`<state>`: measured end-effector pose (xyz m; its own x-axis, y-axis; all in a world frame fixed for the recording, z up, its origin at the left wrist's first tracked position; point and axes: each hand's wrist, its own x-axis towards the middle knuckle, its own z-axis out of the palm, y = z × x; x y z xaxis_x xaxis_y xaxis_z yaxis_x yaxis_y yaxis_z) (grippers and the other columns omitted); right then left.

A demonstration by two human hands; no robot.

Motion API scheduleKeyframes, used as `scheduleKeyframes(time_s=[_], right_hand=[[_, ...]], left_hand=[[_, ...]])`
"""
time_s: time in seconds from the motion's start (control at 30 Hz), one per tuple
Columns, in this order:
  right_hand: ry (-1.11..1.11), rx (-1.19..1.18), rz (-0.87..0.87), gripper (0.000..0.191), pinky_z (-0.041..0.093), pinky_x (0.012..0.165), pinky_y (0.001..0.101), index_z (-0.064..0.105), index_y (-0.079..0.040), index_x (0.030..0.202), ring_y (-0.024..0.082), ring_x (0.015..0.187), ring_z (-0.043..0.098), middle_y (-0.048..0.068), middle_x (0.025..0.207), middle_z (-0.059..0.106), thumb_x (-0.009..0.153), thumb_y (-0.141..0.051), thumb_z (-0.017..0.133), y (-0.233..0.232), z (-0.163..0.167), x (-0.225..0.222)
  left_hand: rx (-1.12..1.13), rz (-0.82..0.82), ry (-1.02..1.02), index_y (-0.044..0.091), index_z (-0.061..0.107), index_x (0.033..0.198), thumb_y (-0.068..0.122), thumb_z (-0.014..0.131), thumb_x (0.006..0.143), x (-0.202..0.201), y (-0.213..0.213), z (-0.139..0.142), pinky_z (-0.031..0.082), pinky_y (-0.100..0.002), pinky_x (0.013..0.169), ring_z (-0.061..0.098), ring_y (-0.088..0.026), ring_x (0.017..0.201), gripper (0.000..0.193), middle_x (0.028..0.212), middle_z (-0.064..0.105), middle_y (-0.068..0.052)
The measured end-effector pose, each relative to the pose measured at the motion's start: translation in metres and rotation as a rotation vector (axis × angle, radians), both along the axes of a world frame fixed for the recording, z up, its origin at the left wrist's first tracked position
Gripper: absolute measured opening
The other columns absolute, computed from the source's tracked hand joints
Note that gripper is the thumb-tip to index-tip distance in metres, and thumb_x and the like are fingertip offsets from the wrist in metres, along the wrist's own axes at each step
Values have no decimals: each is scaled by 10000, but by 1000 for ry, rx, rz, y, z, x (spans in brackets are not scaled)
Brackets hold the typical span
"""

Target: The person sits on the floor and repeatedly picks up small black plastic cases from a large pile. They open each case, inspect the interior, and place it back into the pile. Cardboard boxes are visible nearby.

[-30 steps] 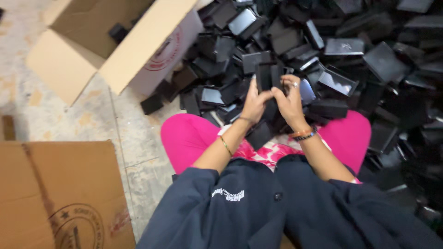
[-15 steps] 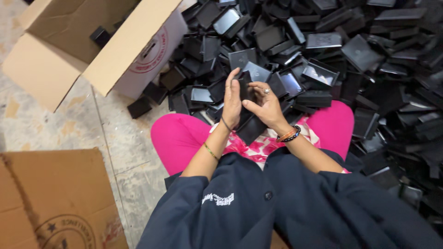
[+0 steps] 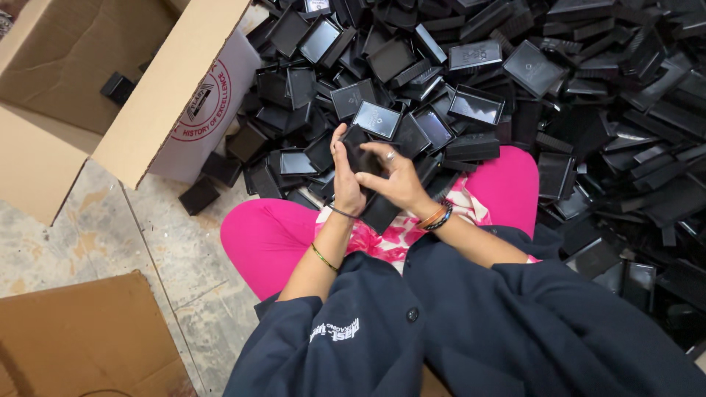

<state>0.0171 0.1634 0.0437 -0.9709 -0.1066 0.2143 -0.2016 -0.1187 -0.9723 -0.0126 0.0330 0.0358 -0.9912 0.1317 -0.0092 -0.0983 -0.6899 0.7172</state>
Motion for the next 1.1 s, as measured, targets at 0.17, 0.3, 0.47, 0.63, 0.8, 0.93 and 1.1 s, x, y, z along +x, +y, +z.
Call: scheduleKeyframes(time_s=[0.17, 0.3, 0.47, 0.63, 0.8, 0.93, 1.1], right_hand=[[221, 583, -142, 585, 489, 1129, 403, 651, -7, 1314, 319, 1330, 619, 181, 1392, 623, 820, -203, 895, 2, 9, -8], [362, 664, -196, 648, 501, 1107, 394, 590, -1, 1331, 373, 1309, 616, 194, 1352, 635, 798, -227, 883, 9, 17, -14], [-222, -25, 94, 680, 537, 974, 311, 374, -63, 1468, 187, 1169, 626, 77, 1350, 619, 899, -129, 741, 13, -5, -17], [-321, -212, 150, 409, 548, 999, 325, 566, 96, 1336, 196, 1128, 648, 126, 1256, 665, 971, -7, 720, 0, -32, -21], [-90, 209, 229, 469, 521, 1036, 344, 548, 49, 1331, 210, 1193, 657, 123, 1286, 671, 942, -123, 746, 6, -9, -62], [523, 843, -206, 385, 490, 1084, 473, 633, 36, 1264, 431, 1237, 608, 242, 1308, 644, 922, -78, 768, 55, 24, -152], [580, 1337, -153, 444, 464, 1064, 487, 630, -8, 1305, 355, 1293, 570, 152, 1332, 624, 864, -17, 678, 79, 36, -231]], left_hand=[[-49, -34, -34, 130, 325, 1550, 262, 639, 996, -8, -6, -5, 461, -342, 1074, 542, -181, 1252, 650, 1405, 522, -81], [-262, 71, -84, -9, 504, 1369, 74, 758, 940, -12, -15, -10, 546, -325, 949, 641, -173, 1085, 506, 1237, 646, -123], [-195, 104, -71, -5, 603, 1227, 83, 768, 923, -2, -39, -13, 561, -297, 909, 684, -155, 1002, 357, 1137, 704, -79], [-434, 112, 80, -7, 600, 1240, 92, 770, 950, 0, -53, -17, 539, -275, 953, 665, -136, 1047, 350, 1163, 709, -76], [-952, 225, 477, 29, 645, 1208, 106, 835, 889, -39, -105, 35, 569, -335, 936, 696, -202, 1031, 379, 1136, 716, -107], [-1516, 675, 573, 52, 578, 1463, 108, 721, 1014, -137, -205, 109, 460, -436, 1189, 600, -368, 1409, 474, 1463, 657, -187], [-2245, 672, 146, -145, 216, 1572, 548, 567, 1129, -207, -214, 95, 76, -602, 1282, 114, -549, 1534, 894, 1616, 175, -413]])
